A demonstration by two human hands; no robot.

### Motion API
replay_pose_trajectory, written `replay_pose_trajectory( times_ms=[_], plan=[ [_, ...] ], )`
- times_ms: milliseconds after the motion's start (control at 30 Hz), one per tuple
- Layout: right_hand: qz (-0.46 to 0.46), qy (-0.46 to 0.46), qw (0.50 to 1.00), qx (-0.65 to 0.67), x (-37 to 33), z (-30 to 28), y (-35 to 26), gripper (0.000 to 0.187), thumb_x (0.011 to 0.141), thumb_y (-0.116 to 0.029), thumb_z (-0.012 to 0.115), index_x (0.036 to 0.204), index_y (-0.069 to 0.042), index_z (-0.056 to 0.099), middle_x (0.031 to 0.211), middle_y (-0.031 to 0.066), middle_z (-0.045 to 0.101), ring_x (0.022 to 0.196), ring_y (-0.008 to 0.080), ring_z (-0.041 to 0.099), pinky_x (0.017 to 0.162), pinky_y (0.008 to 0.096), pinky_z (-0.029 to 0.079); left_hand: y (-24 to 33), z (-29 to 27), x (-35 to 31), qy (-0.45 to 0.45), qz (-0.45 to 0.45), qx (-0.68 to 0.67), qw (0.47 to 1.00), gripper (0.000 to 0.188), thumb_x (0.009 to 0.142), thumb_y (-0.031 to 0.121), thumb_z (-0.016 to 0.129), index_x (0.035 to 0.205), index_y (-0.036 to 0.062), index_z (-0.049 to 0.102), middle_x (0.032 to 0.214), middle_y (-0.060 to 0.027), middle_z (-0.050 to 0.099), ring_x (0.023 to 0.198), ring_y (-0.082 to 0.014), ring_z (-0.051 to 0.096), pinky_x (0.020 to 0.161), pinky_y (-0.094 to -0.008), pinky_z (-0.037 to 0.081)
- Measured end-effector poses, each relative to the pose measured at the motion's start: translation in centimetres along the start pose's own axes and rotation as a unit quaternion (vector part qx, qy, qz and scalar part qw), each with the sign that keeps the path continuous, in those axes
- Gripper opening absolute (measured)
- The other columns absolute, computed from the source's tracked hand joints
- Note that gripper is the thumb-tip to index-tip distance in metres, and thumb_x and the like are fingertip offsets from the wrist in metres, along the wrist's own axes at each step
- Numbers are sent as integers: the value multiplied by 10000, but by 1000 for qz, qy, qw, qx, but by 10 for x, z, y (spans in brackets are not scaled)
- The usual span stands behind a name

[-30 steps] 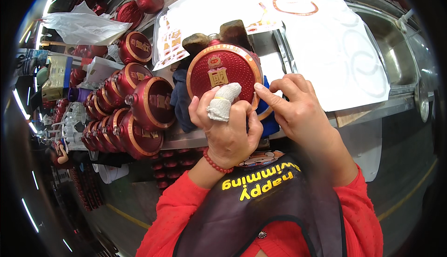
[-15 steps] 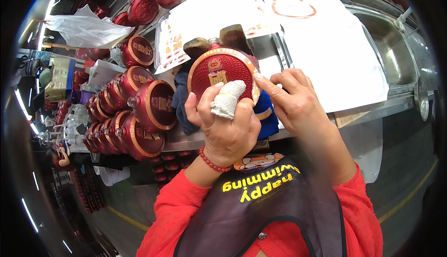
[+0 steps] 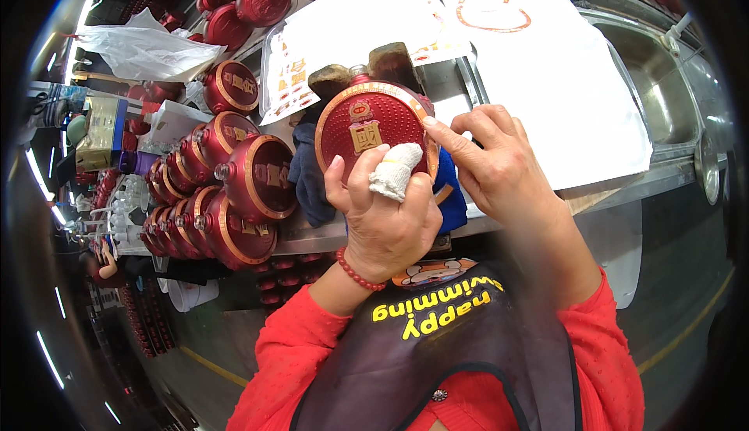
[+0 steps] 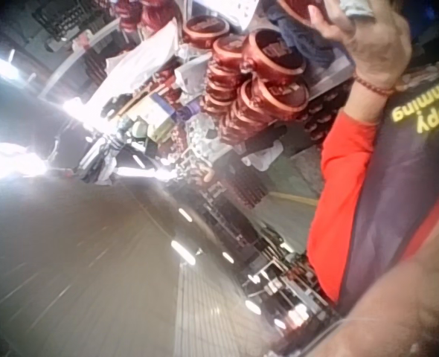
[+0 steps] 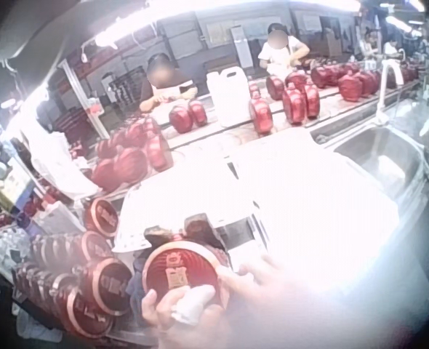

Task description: The person applies a gold-colored decorative ring to the rim of a red ceramic jar, presses it into place, and wipes the surface with a cloth. They repeat this process on multiple jars, handling each one individually and placing finished units aside.

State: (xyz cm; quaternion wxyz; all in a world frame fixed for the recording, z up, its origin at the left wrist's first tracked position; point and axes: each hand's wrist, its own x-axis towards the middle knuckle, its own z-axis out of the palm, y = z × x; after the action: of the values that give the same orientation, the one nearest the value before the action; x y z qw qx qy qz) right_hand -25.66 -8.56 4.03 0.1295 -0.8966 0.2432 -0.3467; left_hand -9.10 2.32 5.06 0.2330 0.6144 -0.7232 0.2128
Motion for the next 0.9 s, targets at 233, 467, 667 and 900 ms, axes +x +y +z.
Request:
replay_pose_trajectory(
  times_ms=[233,467,667,900],
  plan=[
    [1,9,1000,18,-3,0,2,521,797,-41,680,1310,-131,673,1078,70,621,1058,282,584,861,421,445,-3,0,3,21,34,-1,999,144,774,188,678,907,136,670,1161,-83,667,1225,-315,521,1090,-649,261],
    [-2,-3,1000,18,-4,1,2,505,784,-64,695,1284,-134,687,1094,70,620,1071,292,578,863,434,447,-7,-12,9,-11,35,-56,998,181,801,284,706,895,134,670,1127,-86,681,1192,-317,541,1108,-630,257],
    [3,8,997,71,-8,-2,4,446,769,-12,693,1203,-110,716,1061,80,626,1035,303,583,889,428,466,-44,-8,43,-14,35,-184,982,431,939,373,669,1282,113,658,1045,-55,722,1187,-309,539,1129,-514,273],
    [40,42,995,80,-19,1,10,422,776,26,680,1186,-70,713,1031,104,638,983,312,589,884,419,484,-52,-13,44,-115,130,-125,977,380,915,300,696,1260,144,714,945,2,723,1112,-220,573,1128,-492,288]
  ],
)
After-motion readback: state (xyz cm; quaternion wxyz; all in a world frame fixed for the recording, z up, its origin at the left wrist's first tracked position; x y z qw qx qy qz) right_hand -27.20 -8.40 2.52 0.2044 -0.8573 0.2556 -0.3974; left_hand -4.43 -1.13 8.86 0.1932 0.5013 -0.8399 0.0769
